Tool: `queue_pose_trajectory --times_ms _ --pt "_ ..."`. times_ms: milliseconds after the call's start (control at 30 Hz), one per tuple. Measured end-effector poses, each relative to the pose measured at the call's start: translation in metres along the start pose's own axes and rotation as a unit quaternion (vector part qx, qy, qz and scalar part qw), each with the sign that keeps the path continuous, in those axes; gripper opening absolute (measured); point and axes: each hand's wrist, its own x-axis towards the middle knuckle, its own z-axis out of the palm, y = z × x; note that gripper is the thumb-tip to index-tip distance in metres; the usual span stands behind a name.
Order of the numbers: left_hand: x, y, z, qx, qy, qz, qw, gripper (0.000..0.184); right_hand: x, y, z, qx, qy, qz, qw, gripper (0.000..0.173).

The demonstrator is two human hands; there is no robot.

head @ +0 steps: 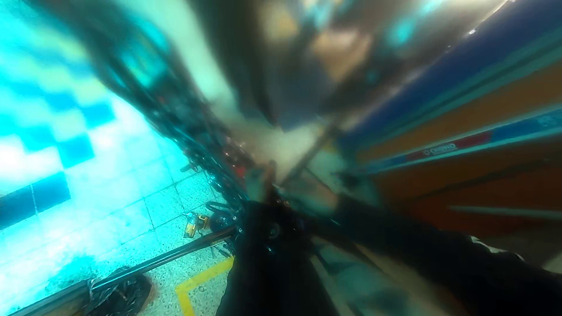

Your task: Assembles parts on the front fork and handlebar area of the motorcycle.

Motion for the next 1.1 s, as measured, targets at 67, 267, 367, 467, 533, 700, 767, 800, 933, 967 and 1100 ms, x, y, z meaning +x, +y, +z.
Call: queue_pose_trajectory --times_ms 67,267,367,467,533,700,767,800,933,967,1100 --pt "-0.001 0.000 -0.001 -0.005 -0.010 -0.002 1.000 0.036 -0.005 -0.005 0.006 -0.018 0.024 0.013 0.999 0.031" --pt "0.000 0.002 -0.002 -0.004 -0.029 -0.011 1.000 0.037 -0.009 -0.003 0.017 -0.010 0.062 0.008 0.998 0.032" --pt "0.005 -0.014 -0.019 0.012 -0.028 -0.010 0.999 0.028 -0.006 0.008 0.029 0.033 0.088 -0.009 0.996 0.032" --pt "0.005 -0.024 -0.019 0.033 -0.028 0.006 0.999 0.023 -0.005 -0.003 0.012 -0.054 0.047 -0.001 0.997 0.034" --pt "-0.001 -0.014 -0.013 0.070 -0.014 -0.003 0.997 0.022 0.001 -0.017 -0.005 -0.154 -0.017 -0.018 0.988 0.037" --pt "-0.016 0.040 -0.011 0.052 -0.106 0.138 0.983 0.010 -0.028 -0.055 -0.031 -0.220 -0.114 -0.175 0.953 0.031" --pt "-0.033 0.067 -0.013 0.093 -0.220 0.223 0.945 0.064 -0.078 -0.060 -0.033 -0.240 -0.078 -0.225 0.941 0.026" --pt "-0.045 0.076 -0.013 0.129 -0.249 0.252 0.926 0.085 -0.101 -0.050 -0.038 -0.235 -0.054 -0.239 0.941 0.023" --pt "-0.093 0.038 -0.034 0.152 -0.293 0.248 0.911 0.067 -0.184 0.050 -0.055 -0.127 0.142 -0.074 0.979 0.016" --pt "-0.099 0.021 -0.040 0.167 -0.269 0.246 0.916 0.054 -0.197 0.087 -0.060 -0.086 0.196 -0.019 0.977 0.017" --pt "-0.070 0.012 -0.030 0.280 -0.158 0.145 0.936 0.051 -0.207 0.195 -0.079 0.034 0.367 0.185 0.911 0.030"
